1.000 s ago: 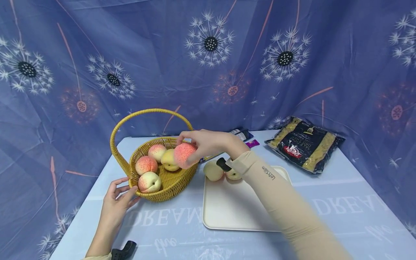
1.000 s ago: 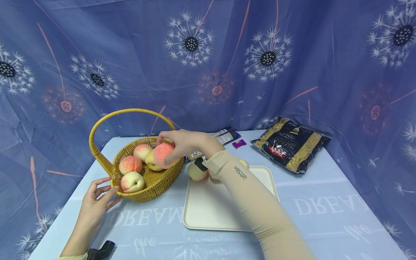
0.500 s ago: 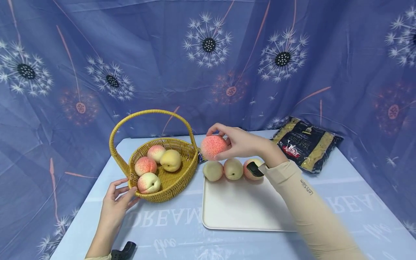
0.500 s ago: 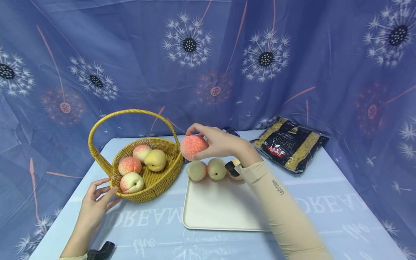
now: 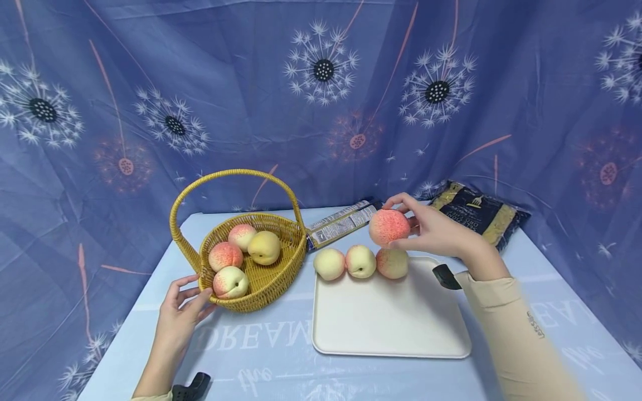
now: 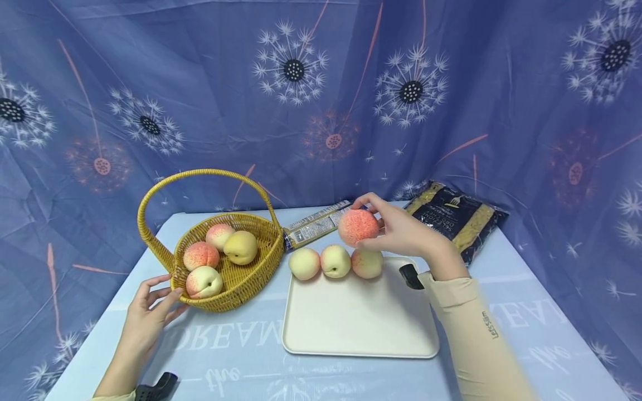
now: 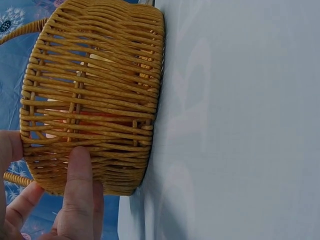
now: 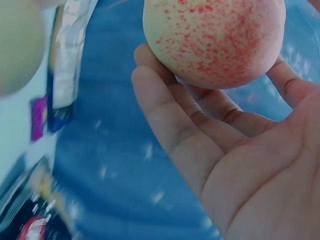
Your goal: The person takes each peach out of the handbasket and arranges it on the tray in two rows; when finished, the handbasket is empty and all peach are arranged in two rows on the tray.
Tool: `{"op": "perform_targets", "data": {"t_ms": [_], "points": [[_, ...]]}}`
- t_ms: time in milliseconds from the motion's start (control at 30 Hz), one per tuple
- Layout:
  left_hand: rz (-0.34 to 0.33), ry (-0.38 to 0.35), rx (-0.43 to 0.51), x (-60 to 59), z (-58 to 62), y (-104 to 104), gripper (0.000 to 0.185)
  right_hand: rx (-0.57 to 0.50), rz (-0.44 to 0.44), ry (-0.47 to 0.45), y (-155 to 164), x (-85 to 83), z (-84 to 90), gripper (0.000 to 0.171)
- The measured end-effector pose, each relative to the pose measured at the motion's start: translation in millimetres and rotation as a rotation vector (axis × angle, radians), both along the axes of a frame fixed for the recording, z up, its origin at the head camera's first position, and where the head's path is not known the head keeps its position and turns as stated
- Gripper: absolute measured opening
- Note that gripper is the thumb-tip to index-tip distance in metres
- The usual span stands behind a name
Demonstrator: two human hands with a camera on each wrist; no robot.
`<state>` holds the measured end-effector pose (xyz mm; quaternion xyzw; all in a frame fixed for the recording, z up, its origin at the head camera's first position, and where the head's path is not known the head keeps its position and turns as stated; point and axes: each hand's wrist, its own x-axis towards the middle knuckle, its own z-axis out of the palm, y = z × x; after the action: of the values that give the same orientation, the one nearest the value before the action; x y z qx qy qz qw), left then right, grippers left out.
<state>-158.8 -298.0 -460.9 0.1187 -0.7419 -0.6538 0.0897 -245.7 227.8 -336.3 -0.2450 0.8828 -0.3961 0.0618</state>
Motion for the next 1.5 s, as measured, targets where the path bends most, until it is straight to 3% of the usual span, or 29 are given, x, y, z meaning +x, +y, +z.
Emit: {"op": "perform_targets", "data": {"t_ms": [267,667,933,1233,1500], "points": [[0.002,-0.010,-0.004,0.8,0.5,1,0.050,0.013,-0.101,0.028,44,10.9,-31.4,0.070],[0.005,-0.020,-0.025,-0.2,0.9,1,0.051,-0.009,-0.135,0.035,83,21.3,-80.3,0.068],[0.006,-0.028,-0.026,-0.2,-0.1,-1,0.052,-0.056,-0.133,0.023,84,22.8,-97.4,0.068],[-0.001,-0.005,-0.009,-0.1,-0.8,-1,0.052,-0.034,-0.129,0.010,81,19.4,-112.1,0.071],[-0.001,0.004,0.010,-0.7,-1.1,-1,0.052,0.014,-0.134,0.110,77,16.0,-118.5,0.069]]}}
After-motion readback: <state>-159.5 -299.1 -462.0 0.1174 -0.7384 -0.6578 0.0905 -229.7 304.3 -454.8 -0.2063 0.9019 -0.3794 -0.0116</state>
